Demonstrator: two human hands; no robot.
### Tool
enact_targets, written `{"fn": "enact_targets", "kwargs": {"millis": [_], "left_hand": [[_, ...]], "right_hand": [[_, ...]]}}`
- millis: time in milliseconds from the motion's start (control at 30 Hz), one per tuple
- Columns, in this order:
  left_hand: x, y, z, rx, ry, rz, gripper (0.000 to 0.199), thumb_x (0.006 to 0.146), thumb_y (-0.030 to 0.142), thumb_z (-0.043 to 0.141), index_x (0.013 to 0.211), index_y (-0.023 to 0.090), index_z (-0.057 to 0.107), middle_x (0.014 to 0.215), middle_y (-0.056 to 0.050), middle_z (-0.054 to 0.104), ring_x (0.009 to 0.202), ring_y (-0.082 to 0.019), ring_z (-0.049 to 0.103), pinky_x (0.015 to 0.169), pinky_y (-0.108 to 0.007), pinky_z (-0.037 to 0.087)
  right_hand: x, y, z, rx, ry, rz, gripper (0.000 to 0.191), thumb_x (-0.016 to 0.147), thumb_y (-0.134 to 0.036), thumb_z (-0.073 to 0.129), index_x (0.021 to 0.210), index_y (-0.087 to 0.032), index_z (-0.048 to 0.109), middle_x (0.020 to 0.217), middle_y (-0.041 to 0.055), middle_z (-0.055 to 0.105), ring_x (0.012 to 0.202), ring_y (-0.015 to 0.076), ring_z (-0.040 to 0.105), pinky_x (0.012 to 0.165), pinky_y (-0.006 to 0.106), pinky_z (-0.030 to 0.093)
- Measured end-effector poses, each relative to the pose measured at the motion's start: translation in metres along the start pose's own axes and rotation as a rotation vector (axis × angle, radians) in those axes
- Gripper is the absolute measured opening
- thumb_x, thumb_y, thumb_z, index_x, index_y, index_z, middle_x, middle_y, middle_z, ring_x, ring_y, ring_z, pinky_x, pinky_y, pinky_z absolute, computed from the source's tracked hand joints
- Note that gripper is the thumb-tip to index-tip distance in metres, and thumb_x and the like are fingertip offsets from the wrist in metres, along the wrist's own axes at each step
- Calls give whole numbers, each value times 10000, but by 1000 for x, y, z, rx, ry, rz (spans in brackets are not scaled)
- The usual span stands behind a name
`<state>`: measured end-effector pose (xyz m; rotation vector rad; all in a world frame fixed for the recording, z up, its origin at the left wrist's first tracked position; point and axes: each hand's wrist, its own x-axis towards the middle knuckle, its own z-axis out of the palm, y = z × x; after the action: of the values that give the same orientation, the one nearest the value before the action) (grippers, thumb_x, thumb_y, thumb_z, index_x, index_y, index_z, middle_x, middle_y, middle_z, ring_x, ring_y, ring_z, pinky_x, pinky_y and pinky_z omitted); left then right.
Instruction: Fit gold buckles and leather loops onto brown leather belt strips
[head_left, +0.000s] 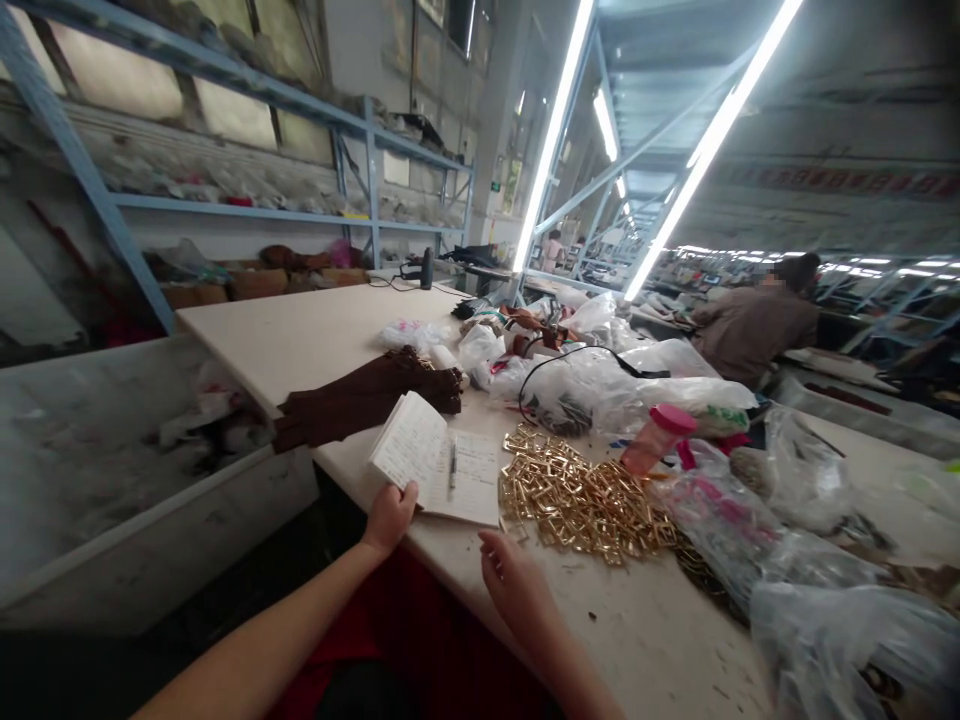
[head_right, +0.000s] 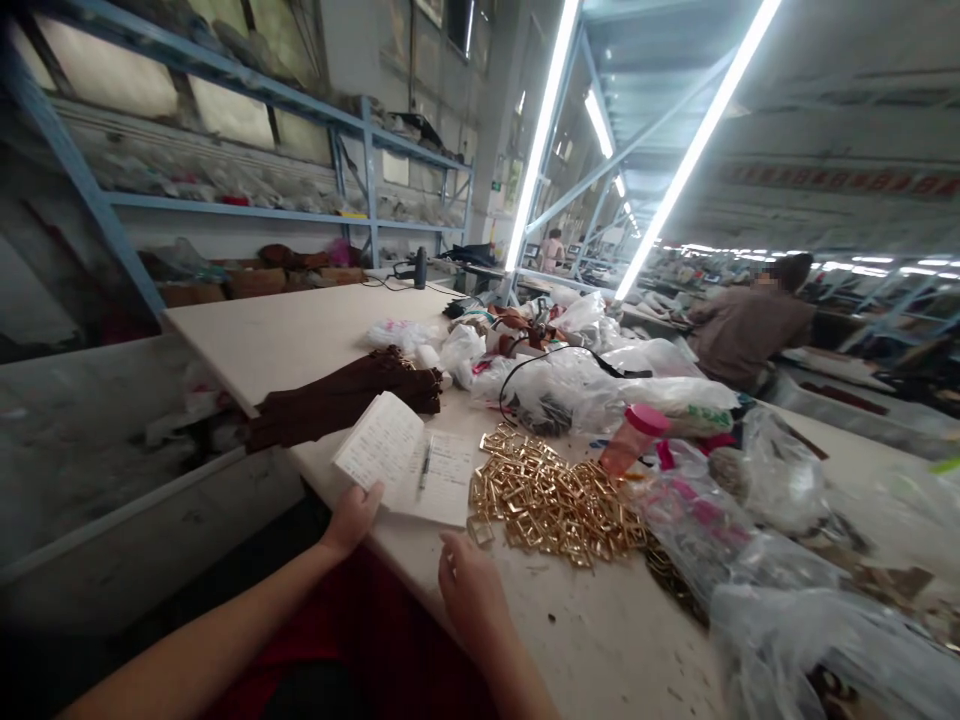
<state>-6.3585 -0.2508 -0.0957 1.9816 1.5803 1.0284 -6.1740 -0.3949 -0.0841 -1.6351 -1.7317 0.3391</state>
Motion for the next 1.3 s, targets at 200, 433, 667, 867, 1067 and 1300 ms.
{"fn": "enact_targets", "kwargs": {"millis": [200,433,667,867,1067,1300], "left_hand": [[-3,-12,-29,-237,1,-2,425,858,407,382,1004,85,618,991,-121,674,1006,-250,595,859,-334,491],[28,-60,-56,-310,209,14,702,796,393,541,1366,156,207,1255,-131,493,1078,-241,538,931,-410,444],[55,-61,-63,276,-166,627,335,833,162,426,1148,178,537,1281,-99,482,1217,-262,400,1046,-437,304],[67,-32,-26,172,-243,658,505,849,249,488,1327,184,339,1406,-122,315,1259,-239,349,1018,-381,351],[64,-39,-19,151,-211,607,420,834,248,542,1241,210,447,1344,-110,392,1208,-256,398,989,-402,373],[58,-35,-25,127,-277,693,187,867,233,481,1029,189,562,925,-47,627,905,-217,548,871,-389,410]], "right_hand": [[62,-26,38,-211,28,90,253,807,-171,461,1039,-180,561,980,45,620,819,146,603,706,222,429],[109,-36,74,-396,76,296,220,811,-373,500,807,-162,564,789,88,628,745,220,601,621,287,384],[98,-32,72,-415,91,346,186,851,-256,420,725,-181,535,704,56,629,677,186,590,588,266,354],[76,-28,64,-186,166,263,227,864,-367,415,740,-196,497,676,27,590,637,169,553,598,258,380],[72,-29,57,159,251,310,293,819,-466,466,792,-180,525,670,32,590,600,163,533,582,268,416],[93,-43,66,659,443,368,296,787,-474,536,844,-184,509,567,-45,481,532,116,458,542,241,398]]}}
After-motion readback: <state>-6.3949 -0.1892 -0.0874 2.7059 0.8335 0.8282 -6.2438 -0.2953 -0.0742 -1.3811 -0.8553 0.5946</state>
